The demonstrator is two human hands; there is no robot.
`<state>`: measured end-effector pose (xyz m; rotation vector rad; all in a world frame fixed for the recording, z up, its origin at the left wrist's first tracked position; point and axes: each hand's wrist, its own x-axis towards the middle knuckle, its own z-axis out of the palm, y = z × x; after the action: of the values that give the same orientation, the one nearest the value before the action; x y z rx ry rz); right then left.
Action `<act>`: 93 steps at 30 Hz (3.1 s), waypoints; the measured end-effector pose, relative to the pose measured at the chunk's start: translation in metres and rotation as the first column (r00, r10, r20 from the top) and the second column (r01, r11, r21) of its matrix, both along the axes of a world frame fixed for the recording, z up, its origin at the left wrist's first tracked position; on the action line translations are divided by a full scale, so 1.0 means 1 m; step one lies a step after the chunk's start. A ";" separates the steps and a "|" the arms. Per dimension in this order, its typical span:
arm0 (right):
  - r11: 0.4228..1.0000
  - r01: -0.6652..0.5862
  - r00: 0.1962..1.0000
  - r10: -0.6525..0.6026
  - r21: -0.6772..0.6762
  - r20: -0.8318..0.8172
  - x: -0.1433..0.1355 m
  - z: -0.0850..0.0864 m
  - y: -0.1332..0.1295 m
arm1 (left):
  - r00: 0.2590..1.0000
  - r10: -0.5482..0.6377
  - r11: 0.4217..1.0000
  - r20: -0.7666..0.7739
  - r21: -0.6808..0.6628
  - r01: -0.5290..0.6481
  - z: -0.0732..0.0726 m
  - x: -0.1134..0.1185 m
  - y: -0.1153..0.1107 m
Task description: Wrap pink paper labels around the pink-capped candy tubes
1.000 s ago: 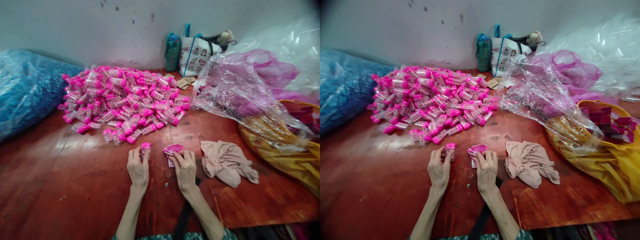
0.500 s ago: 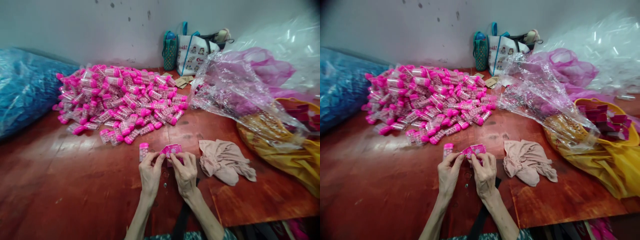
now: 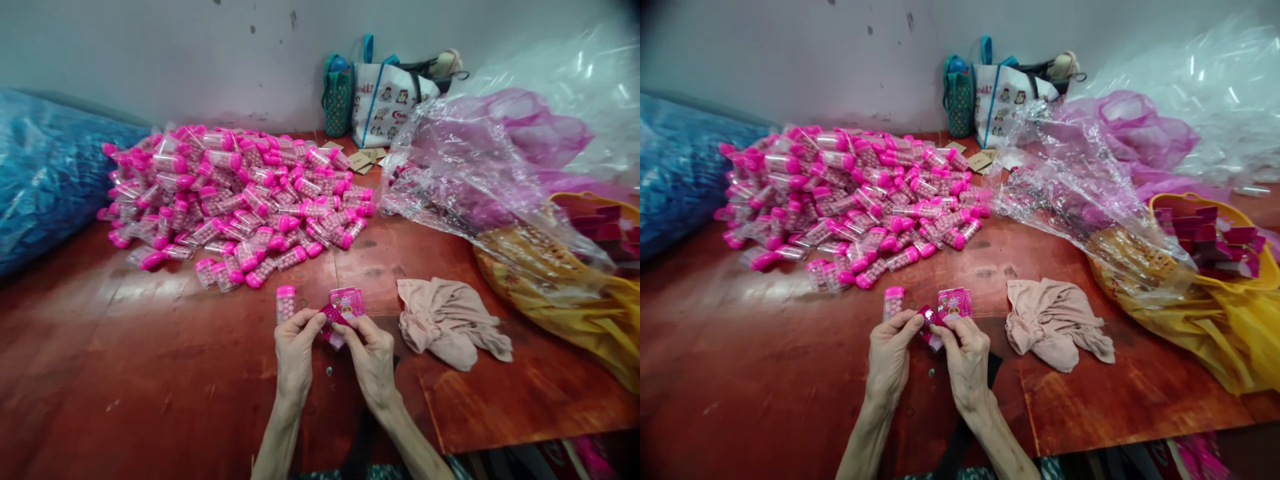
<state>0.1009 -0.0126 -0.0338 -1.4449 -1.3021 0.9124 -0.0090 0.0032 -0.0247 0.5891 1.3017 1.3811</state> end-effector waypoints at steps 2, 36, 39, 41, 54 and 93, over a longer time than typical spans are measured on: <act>1.000 0.007 1.000 -0.007 0.002 0.028 0.000 0.001 -0.001 | 1.000 0.021 1.000 0.008 0.008 -0.021 -0.001 0.002 0.000; 0.993 -0.093 0.993 0.087 0.075 0.078 -0.001 0.012 0.005 | 0.958 0.115 0.992 -0.261 0.075 -0.099 -0.003 0.002 0.000; 0.989 -0.105 0.987 0.091 0.104 0.133 0.000 0.011 0.005 | 0.952 0.128 0.990 -0.278 0.088 -0.107 0.000 0.002 0.000; 0.987 -0.115 0.985 0.098 0.111 0.145 -0.001 0.010 0.005 | 0.942 0.120 0.990 -0.313 0.111 -0.089 0.000 0.001 -0.001; 0.956 -0.235 0.956 0.195 0.176 0.219 0.002 0.007 0.008 | 0.959 -0.271 0.942 -0.086 0.179 0.282 0.000 -0.022 0.003; 0.984 -0.178 0.904 0.173 -0.024 0.391 -0.068 0.018 0.025 | 0.746 0.658 0.753 -0.104 0.053 -0.656 0.001 -0.087 -0.014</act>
<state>0.0328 0.0122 -0.0157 -1.5725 -1.7553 0.7474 -0.0964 -0.0103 -0.0237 0.2059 1.6914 1.9528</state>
